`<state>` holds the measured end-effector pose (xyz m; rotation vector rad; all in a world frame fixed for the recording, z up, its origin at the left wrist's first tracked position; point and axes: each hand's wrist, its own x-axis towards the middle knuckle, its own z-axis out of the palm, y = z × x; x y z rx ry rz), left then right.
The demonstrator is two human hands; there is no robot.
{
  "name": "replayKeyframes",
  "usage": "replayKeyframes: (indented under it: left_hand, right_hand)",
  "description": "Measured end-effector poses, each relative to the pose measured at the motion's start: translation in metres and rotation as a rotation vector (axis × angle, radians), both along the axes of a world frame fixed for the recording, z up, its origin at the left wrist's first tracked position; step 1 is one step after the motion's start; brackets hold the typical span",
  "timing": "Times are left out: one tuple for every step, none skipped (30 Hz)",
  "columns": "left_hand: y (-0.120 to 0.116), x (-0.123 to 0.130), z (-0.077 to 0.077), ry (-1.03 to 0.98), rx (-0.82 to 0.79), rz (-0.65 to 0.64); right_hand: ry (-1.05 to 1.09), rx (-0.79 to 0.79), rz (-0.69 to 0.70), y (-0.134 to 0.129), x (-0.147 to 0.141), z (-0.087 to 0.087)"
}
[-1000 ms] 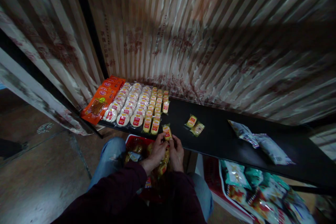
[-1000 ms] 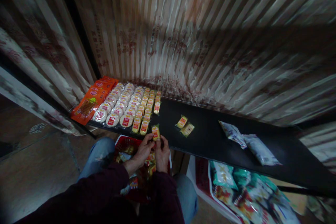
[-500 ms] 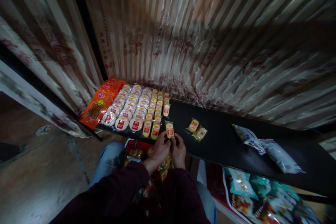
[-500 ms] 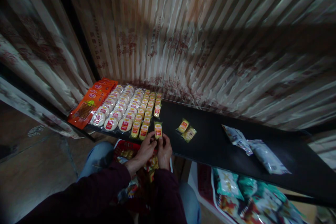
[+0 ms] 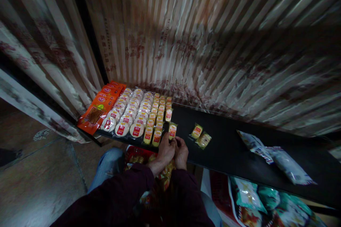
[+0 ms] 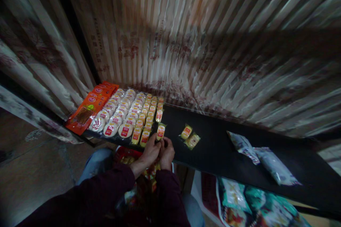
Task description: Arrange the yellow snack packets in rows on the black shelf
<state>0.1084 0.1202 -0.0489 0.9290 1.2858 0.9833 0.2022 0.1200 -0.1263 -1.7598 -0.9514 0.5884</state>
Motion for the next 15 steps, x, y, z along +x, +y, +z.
replayKeyframes:
  left_hand:
    - [0.001,0.001,0.002,0.068,0.005,-0.022]
    - [0.002,0.003,0.003,0.129,0.008,-0.043]
    - [0.003,0.005,0.003,0.175,0.01,-0.061]
    - [0.004,0.006,0.003,0.203,0.013,-0.072]
    - [0.006,0.008,0.001,0.218,0.019,-0.075]
    - [0.008,0.009,0.0,0.225,0.028,-0.072]
    - [0.009,0.011,-0.003,0.229,0.036,-0.065]
    - [0.011,0.012,-0.005,0.23,0.045,-0.056]
    - [0.013,0.013,-0.007,0.231,0.056,-0.048]
    - [0.015,0.014,-0.01,0.232,0.066,-0.045]
    - [0.017,0.014,-0.012,0.237,0.073,-0.046]
    - [0.018,0.015,-0.013,0.245,0.079,-0.048]
    - [0.02,0.016,-0.015,0.256,0.084,-0.049]
    - [0.022,0.017,-0.016,0.27,0.088,-0.048]
    - [0.024,0.019,-0.017,0.283,0.089,-0.045]
  right_hand:
    - [-0.007,-0.006,-0.002,0.002,0.001,-0.001]
    - [-0.011,-0.014,-0.001,0.005,0.001,-0.001]
    - [-0.013,-0.023,0.002,0.007,0.002,0.0]
    - [-0.016,-0.032,0.008,0.009,0.003,0.001]
    - [-0.025,-0.044,0.013,0.011,0.003,0.002]
    - [-0.037,-0.058,0.016,0.013,0.004,0.004]
    - [-0.052,-0.072,0.019,0.014,0.004,0.007]
    - [-0.069,-0.084,0.023,0.016,0.004,0.009]
    - [-0.086,-0.092,0.028,0.018,0.004,0.011]
    - [-0.101,-0.097,0.032,0.019,0.004,0.013]
    - [-0.114,-0.1,0.035,0.021,0.003,0.014]
    - [-0.124,-0.104,0.04,0.022,0.003,0.014]
    - [-0.13,-0.108,0.045,0.024,0.003,0.014]
    - [-0.132,-0.112,0.051,0.026,0.003,0.013]
    - [-0.131,-0.113,0.06,0.029,0.003,0.012]
